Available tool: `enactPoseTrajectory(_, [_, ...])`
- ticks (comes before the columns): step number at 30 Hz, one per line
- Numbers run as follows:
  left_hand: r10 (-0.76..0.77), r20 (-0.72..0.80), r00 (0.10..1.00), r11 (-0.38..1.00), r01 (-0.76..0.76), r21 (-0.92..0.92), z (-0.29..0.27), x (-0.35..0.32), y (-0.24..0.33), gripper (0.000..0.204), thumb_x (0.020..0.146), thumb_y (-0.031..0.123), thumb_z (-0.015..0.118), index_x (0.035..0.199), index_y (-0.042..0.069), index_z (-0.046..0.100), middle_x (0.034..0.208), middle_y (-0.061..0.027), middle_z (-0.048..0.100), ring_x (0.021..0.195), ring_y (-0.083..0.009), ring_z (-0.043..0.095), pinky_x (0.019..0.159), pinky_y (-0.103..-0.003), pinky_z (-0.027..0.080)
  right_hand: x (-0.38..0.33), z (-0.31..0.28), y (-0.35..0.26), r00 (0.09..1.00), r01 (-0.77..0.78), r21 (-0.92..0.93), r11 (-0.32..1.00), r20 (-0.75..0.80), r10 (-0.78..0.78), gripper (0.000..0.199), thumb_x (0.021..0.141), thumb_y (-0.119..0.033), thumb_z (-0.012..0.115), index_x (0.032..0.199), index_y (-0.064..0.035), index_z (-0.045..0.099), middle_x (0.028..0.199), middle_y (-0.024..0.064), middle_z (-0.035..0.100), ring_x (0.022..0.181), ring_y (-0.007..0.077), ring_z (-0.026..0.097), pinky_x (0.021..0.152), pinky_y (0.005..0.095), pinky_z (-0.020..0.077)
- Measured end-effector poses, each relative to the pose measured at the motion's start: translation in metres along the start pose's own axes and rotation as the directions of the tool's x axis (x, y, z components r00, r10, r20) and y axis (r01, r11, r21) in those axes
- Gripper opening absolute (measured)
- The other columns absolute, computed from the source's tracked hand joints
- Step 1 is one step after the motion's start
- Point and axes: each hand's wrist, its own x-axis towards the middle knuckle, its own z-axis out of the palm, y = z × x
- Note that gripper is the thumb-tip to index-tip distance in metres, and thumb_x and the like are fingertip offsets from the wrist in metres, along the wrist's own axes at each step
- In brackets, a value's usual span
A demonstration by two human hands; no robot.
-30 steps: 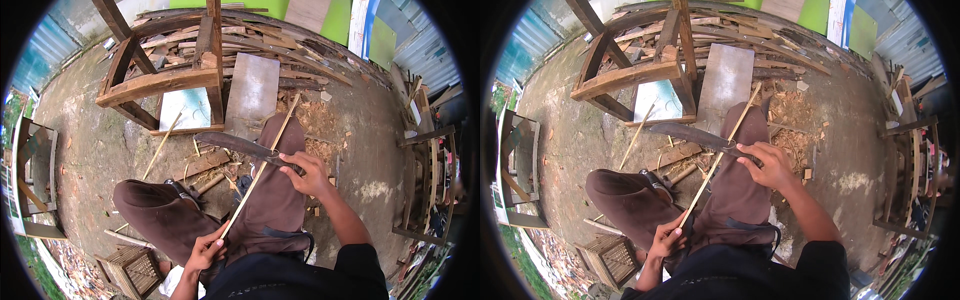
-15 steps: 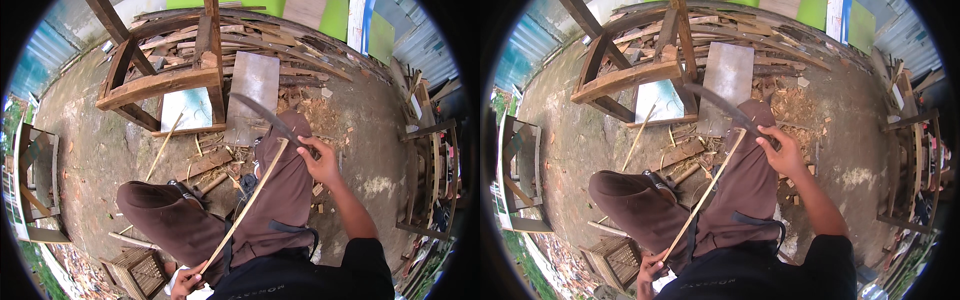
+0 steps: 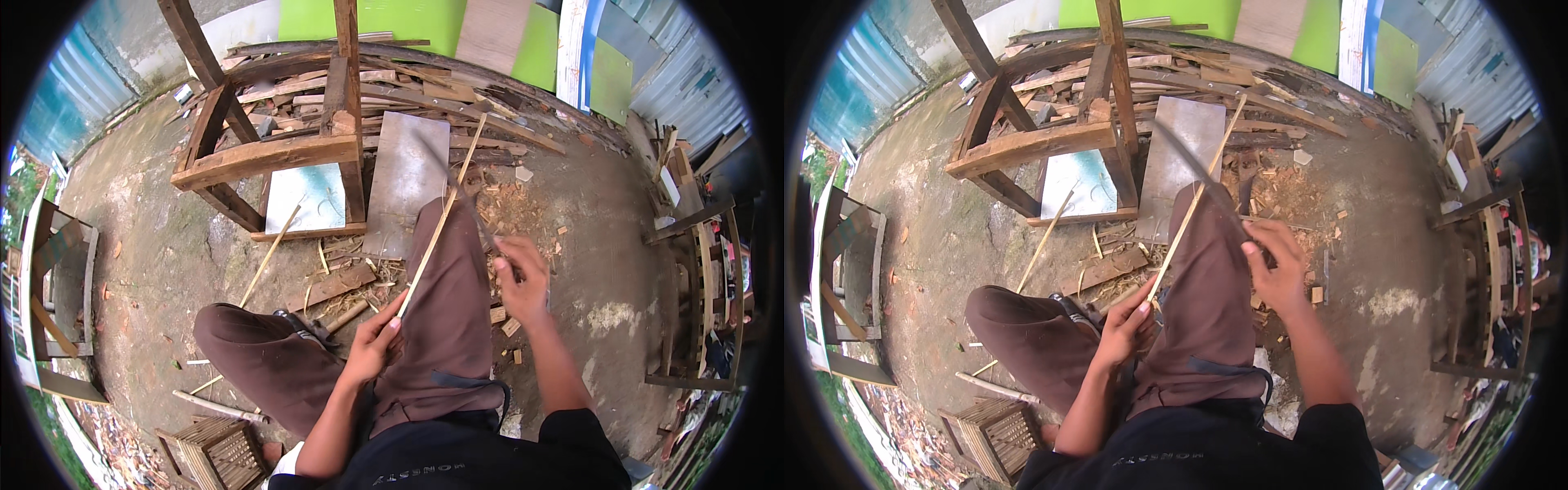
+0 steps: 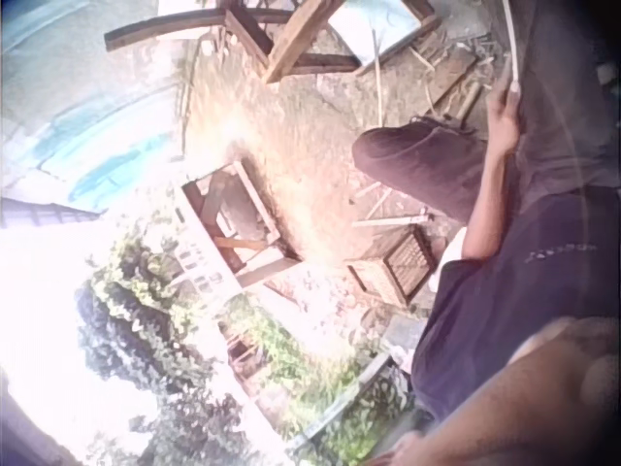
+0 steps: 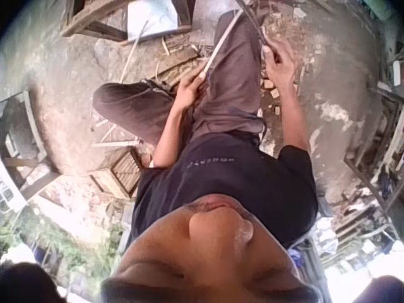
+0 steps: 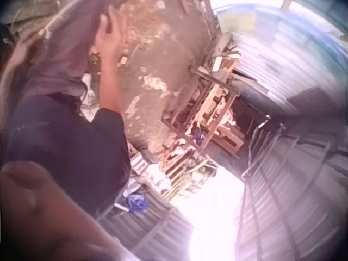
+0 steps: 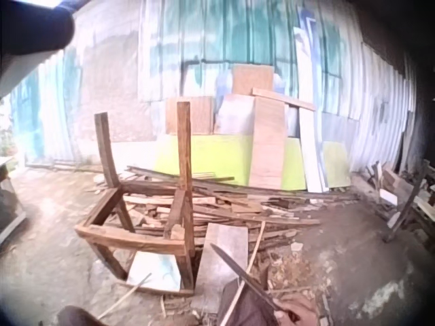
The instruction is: The person sits cross-legged and uses a curved knife to shave and shape thin wooden sticks. They repeatedly hold the sticks against their leg and scrape the blade along the surface to remove thin shavings.
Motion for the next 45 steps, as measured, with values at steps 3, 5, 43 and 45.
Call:
enactPoseTrajectory(3, [-0.071, 0.055, 0.996, 0.997, 0.072, -0.010, 0.022, 0.033, -0.001, 0.048, 0.107, 0.015, 0.046, 0.154, 0.013, 0.040, 0.066, 0.0080, 0.028, 0.052, -0.0041, 0.026, 0.046, -0.021, 0.024, -0.019, 0.000, -0.015, 0.989, 0.039, -0.064, 0.997, 0.147, -0.029, 0.035, 0.084, -0.010, 0.077, 0.118, -0.0108, 0.072, 0.103, 0.0067, 0.061, 0.072, 0.0180, 0.066, 0.060, 0.0316, 0.0532])
enactPoseTrajectory(5, [-0.087, 0.037, 0.996, 0.996, 0.087, -0.001, 0.025, 0.040, -0.003, 0.048, 0.107, 0.016, 0.047, 0.154, 0.015, 0.041, 0.066, 0.0082, 0.028, 0.052, -0.0039, 0.026, 0.046, -0.022, 0.024, -0.028, 0.003, -0.023, 0.963, 0.037, -0.084, 0.996, 0.268, -0.013, 0.037, 0.083, -0.009, 0.079, 0.120, -0.0114, 0.072, 0.103, 0.0070, 0.061, 0.070, 0.0160, 0.065, 0.058, 0.0299, 0.0524])
enactPoseTrajectory(43, [-0.202, 0.029, 0.979, 0.975, 0.204, -0.092, -0.001, -0.045, -0.025, 0.048, 0.108, 0.014, 0.044, 0.155, 0.014, 0.038, 0.068, 0.0060, 0.025, 0.055, -0.0061, 0.024, 0.048, -0.023, 0.024, -0.001, -0.005, 0.035, 0.967, 0.037, -0.063, 0.997, 0.252, -0.020, 0.034, 0.086, -0.011, 0.078, 0.119, -0.0183, 0.074, 0.089, 0.0055, 0.056, 0.062, 0.0153, 0.057, 0.053, 0.0331, 0.0491])
enactPoseTrajectory(45, [-0.188, 0.031, 0.982, 0.976, 0.190, -0.107, -0.009, -0.055, -0.027, 0.048, 0.107, 0.015, 0.045, 0.155, 0.011, 0.038, 0.067, 0.0061, 0.024, 0.054, -0.0060, 0.024, 0.048, -0.023, 0.024, -0.006, -0.006, 0.023, 0.908, 0.216, -0.057, 0.975, 0.379, -0.179, 0.034, 0.086, -0.011, 0.078, 0.119, -0.0159, 0.075, 0.088, 0.0067, 0.056, 0.062, 0.0152, 0.057, 0.053, 0.0335, 0.0499])
